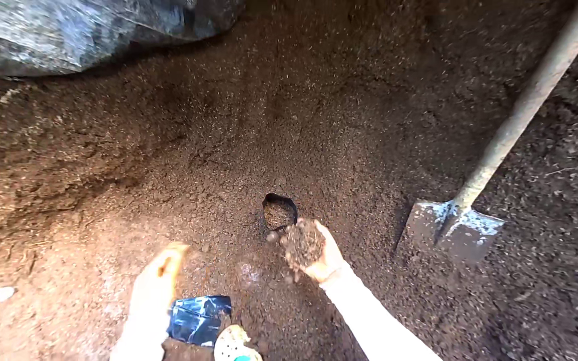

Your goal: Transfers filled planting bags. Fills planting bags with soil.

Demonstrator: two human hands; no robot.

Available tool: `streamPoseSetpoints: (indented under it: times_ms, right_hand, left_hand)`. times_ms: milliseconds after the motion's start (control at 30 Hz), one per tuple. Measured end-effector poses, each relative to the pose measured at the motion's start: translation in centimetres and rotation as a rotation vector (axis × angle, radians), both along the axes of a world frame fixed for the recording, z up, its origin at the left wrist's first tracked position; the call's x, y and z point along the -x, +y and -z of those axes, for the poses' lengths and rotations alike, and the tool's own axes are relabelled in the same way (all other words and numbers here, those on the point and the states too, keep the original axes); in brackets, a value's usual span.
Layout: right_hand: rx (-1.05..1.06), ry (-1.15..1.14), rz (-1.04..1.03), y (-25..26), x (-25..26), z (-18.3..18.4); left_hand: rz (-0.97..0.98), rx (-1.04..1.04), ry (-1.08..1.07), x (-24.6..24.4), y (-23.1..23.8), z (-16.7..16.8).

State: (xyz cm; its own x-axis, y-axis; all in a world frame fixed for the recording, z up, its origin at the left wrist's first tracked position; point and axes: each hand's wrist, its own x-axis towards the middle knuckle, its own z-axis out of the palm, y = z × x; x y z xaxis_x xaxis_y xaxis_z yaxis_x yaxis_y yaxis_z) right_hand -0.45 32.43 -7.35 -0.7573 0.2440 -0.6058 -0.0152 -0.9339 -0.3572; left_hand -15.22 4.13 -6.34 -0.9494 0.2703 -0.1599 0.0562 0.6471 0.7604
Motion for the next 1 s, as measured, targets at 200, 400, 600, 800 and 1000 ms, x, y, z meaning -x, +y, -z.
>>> streamPoseSetpoints:
  times_ms: [200,400,600,800,1000]
  right_hand:
    - [-0.211,0.101,0.124,1.4,6.9,-3.3]
    - [-0.75,-0.029,0.144,1.3,8.5,-0.9]
    - [-1.533,-0.441,-0.42,2.7,7.4,-3.4]
    - [-1.777,-0.866,-1.131,6.3,8.4,-4.1]
    - [-1.843,-0.786,-0.884,8.1,8.5,-2.9]
  left_hand:
    - [0.25,0.174,0.279,3.6,6.2,-5.2]
    - [0.609,0.217,-0.136,1.8,18.2,0.8]
    - [0.609,0.134,-0.149,2.0,19.0,0.0]
    - [0.618,0.157,-0.222,2.7,20.5,-2.3]
    - [0.571,0.112,-0.238,3.4,21.1,-1.3]
